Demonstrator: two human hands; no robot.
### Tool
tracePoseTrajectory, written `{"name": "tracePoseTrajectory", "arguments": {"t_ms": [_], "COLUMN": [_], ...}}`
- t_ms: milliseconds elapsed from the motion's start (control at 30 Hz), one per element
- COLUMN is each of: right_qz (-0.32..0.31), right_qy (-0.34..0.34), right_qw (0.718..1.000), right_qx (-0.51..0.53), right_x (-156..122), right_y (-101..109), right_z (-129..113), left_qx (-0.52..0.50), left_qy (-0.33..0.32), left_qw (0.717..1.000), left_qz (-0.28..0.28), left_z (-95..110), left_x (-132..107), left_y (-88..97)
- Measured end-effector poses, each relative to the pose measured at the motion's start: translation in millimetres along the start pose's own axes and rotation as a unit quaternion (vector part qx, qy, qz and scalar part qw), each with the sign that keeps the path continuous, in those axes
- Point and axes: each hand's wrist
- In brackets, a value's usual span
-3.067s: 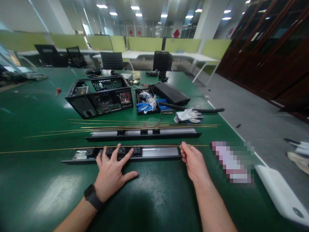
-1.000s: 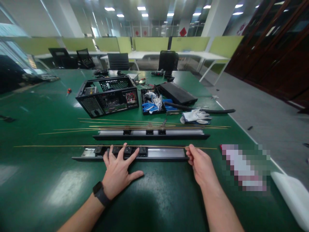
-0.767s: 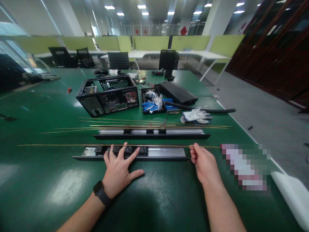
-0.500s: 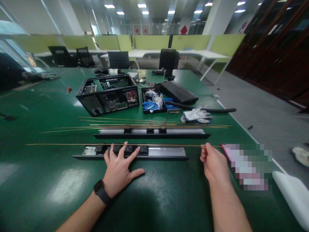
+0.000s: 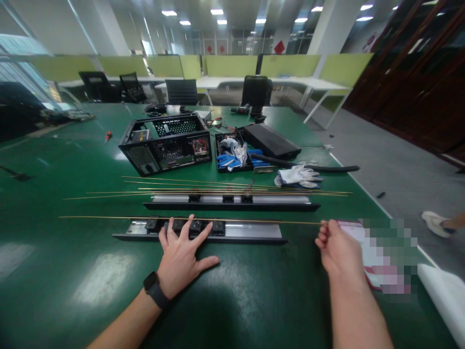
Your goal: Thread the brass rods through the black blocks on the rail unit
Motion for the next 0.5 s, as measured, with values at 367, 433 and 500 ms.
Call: {"name": "tracePoseTrajectory", "arguments": {"t_ms": [367,433,500], "right_qz": [-0.057,-0.071,-0.079], "right_qy": [-0.069,-0.057,-0.038], "right_qw": [0.995,0.993,0.989], "right_qx": [-0.045,-0.073,-0.116], "right_x": [-56,-65,-71], "right_y": [-40,-47,-52], "right_z": [15,21,25], "left_qx": [-0.007,-0.007,-0.008], "left_qy": [-0.001,0.001,0.002], "left_qw": [1.000,1.000,1.000], "left_qz": [0.003,0.001,0.002], "left_z": [0,0,0], "left_x": [0,0,0], "left_y": [-0.3,-0.4,-0.7]}}
Point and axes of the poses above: each hand's wrist, its own x-axis towards the middle knuckle, its own y-axis out of the back of the hand, z = x × y, and after that the axes turned 14 degrees about -y, right-handed
